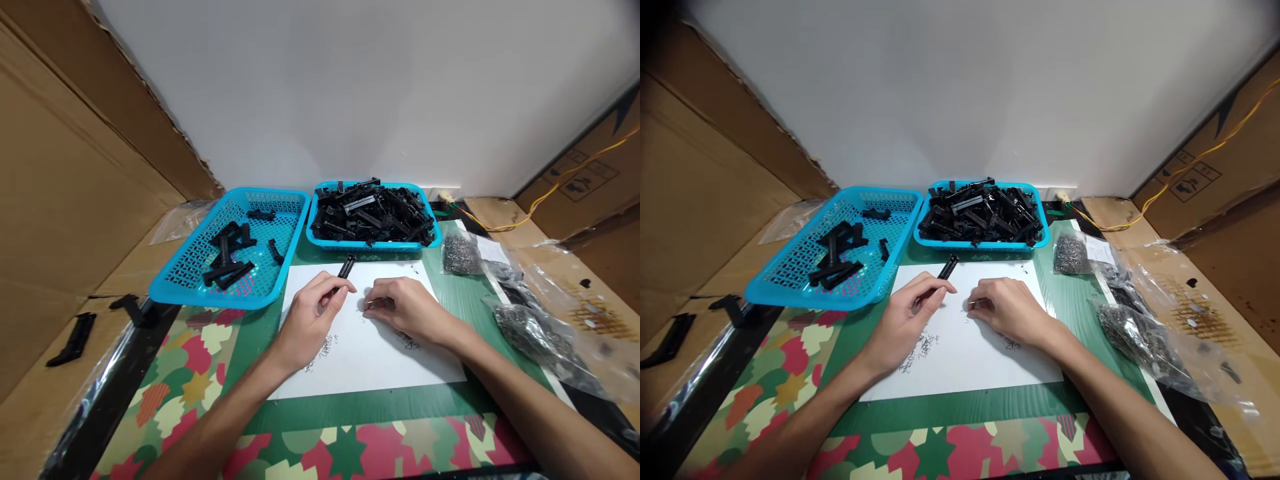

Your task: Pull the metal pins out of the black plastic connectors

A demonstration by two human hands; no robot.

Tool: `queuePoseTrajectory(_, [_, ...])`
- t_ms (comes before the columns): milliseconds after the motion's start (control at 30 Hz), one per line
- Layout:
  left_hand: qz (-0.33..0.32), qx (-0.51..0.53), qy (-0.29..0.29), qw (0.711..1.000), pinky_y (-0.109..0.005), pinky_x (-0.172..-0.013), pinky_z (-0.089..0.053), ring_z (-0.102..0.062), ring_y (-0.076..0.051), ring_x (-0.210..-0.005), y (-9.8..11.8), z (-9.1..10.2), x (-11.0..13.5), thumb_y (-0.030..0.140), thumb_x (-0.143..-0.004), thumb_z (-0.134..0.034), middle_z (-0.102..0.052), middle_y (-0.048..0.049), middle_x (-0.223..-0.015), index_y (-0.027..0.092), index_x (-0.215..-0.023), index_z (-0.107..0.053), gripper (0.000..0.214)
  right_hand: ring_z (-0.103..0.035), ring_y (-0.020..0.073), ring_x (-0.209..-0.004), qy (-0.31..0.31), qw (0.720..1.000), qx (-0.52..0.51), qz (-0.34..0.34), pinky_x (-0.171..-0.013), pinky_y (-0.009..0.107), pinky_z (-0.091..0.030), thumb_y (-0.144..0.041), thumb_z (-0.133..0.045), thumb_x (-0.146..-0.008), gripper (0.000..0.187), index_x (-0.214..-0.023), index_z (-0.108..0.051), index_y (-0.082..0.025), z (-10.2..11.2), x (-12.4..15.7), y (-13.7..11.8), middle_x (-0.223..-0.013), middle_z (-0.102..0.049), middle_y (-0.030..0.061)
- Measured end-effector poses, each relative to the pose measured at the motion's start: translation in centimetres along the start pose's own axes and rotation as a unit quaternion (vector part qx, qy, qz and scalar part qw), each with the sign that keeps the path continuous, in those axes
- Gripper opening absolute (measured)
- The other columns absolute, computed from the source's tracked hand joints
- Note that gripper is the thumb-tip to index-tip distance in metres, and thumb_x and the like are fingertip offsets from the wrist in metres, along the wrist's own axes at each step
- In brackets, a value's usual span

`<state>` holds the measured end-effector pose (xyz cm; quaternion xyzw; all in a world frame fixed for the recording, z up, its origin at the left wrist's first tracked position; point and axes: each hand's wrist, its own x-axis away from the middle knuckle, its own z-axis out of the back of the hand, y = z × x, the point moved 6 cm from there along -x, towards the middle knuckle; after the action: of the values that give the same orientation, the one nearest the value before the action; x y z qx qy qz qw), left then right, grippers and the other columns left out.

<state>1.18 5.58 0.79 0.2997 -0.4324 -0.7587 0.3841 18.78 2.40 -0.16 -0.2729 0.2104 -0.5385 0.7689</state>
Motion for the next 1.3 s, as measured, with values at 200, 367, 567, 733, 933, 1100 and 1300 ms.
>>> queuePoseTrajectory(200, [0.009,0.002,0.000,1.000,-0.029,-0.074,-0.042,-0.057,-0.015,-0.084,0.1,0.1,0.1,0.035,-0.109,-0.052,-0.065,-0.0015,-0.101,0.021,-0.116,-0.075,0.028,-0.067,0.0173,-0.081,-0.017,1.000,0.012,0.010,-0.072,0.027,-0.043,-0.021,-0.069,-0.100,0.009,-0.098,-0.077,-0.024,-0.1,0.3,-0.4,-0.098,-0.072,0.0017])
queuePoseTrajectory(367, [0.010,0.020,-0.003,1.000,-0.030,-0.078,-0.046,-0.059,-0.017,-0.090,0.0,-0.1,0.2,0.038,-0.110,-0.050,-0.066,-0.0034,-0.105,0.021,-0.117,-0.074,0.031,-0.067,0.0173,-0.080,0.006,1.000,0.013,0.020,-0.070,0.027,-0.043,-0.030,-0.069,-0.101,0.011,-0.102,-0.079,-0.026,0.1,0.6,-0.8,-0.100,-0.073,0.0022])
queuePoseTrajectory(567, [0.004,0.024,-0.001,1.000,-0.031,-0.076,-0.043,-0.056,-0.017,-0.086,0.1,0.0,0.2,0.040,-0.110,-0.048,-0.065,-0.0029,-0.102,0.020,-0.112,-0.073,0.032,-0.071,0.0177,-0.084,-0.009,0.999,-0.019,0.029,-0.077,0.028,-0.047,-0.018,-0.072,-0.097,0.016,-0.102,-0.081,-0.029,-0.8,0.6,-0.8,-0.105,-0.076,0.0005])
queuePoseTrajectory(733, [0.006,0.038,0.004,0.999,-0.030,-0.075,-0.040,-0.055,-0.016,-0.083,0.2,-0.1,0.2,0.039,-0.109,-0.049,-0.065,-0.0017,-0.099,0.020,-0.106,-0.068,0.027,-0.069,0.0186,-0.086,-0.032,0.999,-0.033,0.025,-0.078,0.028,-0.046,-0.013,-0.069,-0.095,0.016,-0.095,-0.077,-0.026,-0.7,0.5,-1.1,-0.103,-0.074,0.0007])
queuePoseTrajectory(933, [0.014,0.049,-0.017,0.999,-0.029,-0.077,-0.041,-0.056,-0.018,-0.088,0.3,-0.5,0.3,0.042,-0.109,-0.049,-0.066,-0.0020,-0.100,0.020,-0.107,-0.068,0.029,-0.059,0.0160,-0.078,0.078,0.973,-0.218,0.018,-0.068,0.026,-0.043,-0.027,-0.065,-0.101,0.011,-0.092,-0.069,-0.021,1.2,0.6,-1.6,-0.092,-0.067,0.0018])
queuePoseTrajectory(1100, [0.023,0.093,-0.061,0.994,-0.028,-0.080,-0.044,-0.057,-0.019,-0.092,0.9,-1.4,0.7,0.045,-0.109,-0.049,-0.066,-0.0020,-0.099,0.020,-0.111,-0.067,0.030,-0.052,0.0147,-0.071,0.147,0.951,-0.270,0.016,-0.062,0.026,-0.039,-0.034,-0.069,-0.099,0.015,-0.093,-0.070,-0.021,1.4,1.0,-1.7,-0.087,-0.064,0.0010])
queuePoseTrajectory(1300, [0.026,0.109,-0.068,0.991,-0.027,-0.078,-0.042,-0.055,-0.018,-0.090,1.1,-1.6,0.8,0.045,-0.108,-0.052,-0.062,-0.0011,-0.096,0.019,-0.107,-0.066,0.029,-0.053,0.0155,-0.071,0.165,0.947,-0.275,0.022,-0.062,0.027,-0.041,-0.036,-0.070,-0.099,0.015,-0.093,-0.070,-0.021,1.0,1.0,-1.8,-0.087,-0.064,0.0020])
